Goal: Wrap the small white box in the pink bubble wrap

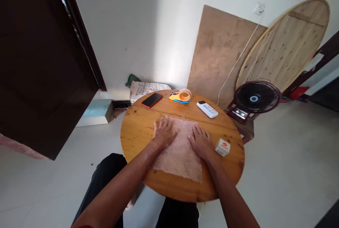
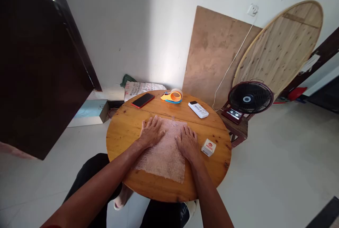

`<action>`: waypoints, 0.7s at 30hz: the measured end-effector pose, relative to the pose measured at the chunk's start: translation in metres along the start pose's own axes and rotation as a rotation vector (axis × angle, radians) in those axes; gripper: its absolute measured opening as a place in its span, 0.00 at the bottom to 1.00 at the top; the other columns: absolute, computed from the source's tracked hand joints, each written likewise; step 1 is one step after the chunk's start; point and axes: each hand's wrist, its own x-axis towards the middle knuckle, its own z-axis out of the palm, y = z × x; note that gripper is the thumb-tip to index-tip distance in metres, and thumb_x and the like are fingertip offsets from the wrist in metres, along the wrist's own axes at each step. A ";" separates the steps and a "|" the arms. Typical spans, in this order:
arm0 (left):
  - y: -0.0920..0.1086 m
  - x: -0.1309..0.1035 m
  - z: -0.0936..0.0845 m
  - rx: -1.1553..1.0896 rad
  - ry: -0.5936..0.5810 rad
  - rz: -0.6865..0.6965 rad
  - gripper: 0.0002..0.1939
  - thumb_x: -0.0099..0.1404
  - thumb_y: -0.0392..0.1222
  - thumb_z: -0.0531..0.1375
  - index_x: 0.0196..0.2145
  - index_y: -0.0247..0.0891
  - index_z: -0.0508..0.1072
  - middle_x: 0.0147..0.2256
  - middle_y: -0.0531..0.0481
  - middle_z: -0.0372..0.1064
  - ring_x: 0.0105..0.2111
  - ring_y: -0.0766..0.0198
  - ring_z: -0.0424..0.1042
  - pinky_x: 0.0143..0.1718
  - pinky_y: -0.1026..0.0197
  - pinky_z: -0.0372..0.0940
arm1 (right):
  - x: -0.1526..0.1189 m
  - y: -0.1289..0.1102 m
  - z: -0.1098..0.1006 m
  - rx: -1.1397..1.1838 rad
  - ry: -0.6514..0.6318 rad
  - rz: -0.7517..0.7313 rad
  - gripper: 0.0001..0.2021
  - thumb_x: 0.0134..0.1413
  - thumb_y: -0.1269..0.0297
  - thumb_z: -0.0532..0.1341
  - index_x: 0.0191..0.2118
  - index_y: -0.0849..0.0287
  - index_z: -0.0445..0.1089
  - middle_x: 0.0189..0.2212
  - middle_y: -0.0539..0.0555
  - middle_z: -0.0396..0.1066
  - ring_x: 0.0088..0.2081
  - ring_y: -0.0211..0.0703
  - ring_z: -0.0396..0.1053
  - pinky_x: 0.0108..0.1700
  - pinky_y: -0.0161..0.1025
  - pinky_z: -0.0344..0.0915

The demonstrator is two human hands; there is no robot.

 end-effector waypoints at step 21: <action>0.005 -0.001 -0.007 0.047 0.043 -0.055 0.34 0.68 0.58 0.38 0.65 0.37 0.49 0.66 0.41 0.42 0.66 0.43 0.38 0.60 0.31 0.34 | 0.000 0.001 0.003 0.017 0.008 0.068 0.31 0.63 0.53 0.40 0.65 0.67 0.50 0.66 0.59 0.45 0.65 0.51 0.42 0.63 0.52 0.40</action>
